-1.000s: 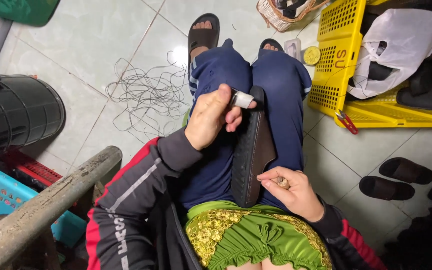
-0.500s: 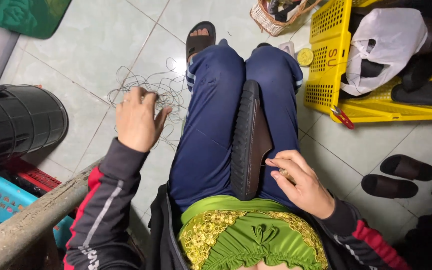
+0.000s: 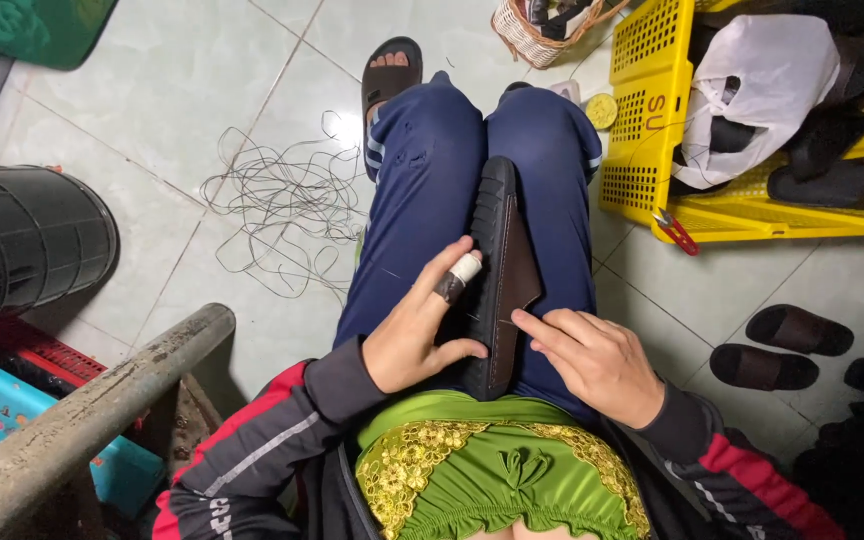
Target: The person sits on the floor and sews a brown shoe using a needle and thread. They repeatedly push the needle through the shoe's sole and pull the thread to secure the stitches.
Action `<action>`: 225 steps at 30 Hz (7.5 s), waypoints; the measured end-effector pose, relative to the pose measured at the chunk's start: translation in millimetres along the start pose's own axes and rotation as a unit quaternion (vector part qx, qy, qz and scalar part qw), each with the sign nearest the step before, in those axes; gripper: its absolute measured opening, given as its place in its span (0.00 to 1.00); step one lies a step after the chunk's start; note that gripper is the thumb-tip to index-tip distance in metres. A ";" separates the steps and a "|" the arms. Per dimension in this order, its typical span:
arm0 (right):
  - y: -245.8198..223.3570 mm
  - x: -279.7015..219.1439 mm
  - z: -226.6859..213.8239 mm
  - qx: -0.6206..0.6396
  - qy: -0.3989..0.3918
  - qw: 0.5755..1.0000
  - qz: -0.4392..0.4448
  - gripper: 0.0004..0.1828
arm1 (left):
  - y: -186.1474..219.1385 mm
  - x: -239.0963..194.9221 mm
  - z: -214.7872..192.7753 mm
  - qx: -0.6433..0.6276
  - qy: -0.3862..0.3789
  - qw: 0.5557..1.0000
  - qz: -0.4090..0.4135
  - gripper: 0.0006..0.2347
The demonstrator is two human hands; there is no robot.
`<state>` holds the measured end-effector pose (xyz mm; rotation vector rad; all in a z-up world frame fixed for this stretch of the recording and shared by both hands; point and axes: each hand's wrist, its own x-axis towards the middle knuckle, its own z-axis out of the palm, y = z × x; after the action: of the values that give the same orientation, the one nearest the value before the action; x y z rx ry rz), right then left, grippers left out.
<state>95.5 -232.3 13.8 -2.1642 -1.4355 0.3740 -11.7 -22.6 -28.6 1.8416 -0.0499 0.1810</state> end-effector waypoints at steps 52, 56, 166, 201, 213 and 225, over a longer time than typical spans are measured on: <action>4.5 -3.1 21.4 0.060 0.064 0.996 -0.026 0.17 | -4.2 -13.6 14.6 0.217 0.025 0.975 0.043 0.17; 1.8 -5.7 20.7 0.053 0.046 0.997 -0.014 0.19 | 12.4 -8.6 2.9 0.133 0.016 0.991 0.002 0.19; 12.4 -18.0 0.3 0.226 0.088 0.953 0.180 0.39 | 9.5 -21.8 8.0 0.317 -0.096 0.944 -0.002 0.14; 15.9 0.3 -4.6 -0.034 -0.027 0.999 -0.006 0.20 | 9.4 21.6 -14.6 0.037 -0.036 0.997 0.057 0.33; -12.5 9.7 -23.0 -0.220 -0.101 0.970 -0.003 0.32 | 1.1 16.9 -2.9 0.060 -0.083 0.995 -0.023 0.38; 21.1 -15.9 40.3 -0.106 -0.036 0.994 0.019 0.25 | -22.2 12.0 7.7 0.052 -0.021 0.998 0.014 0.40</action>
<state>85.6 -242.7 -32.2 -2.3704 -1.5354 0.3297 3.8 -23.1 -49.9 1.9502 -0.0971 0.1678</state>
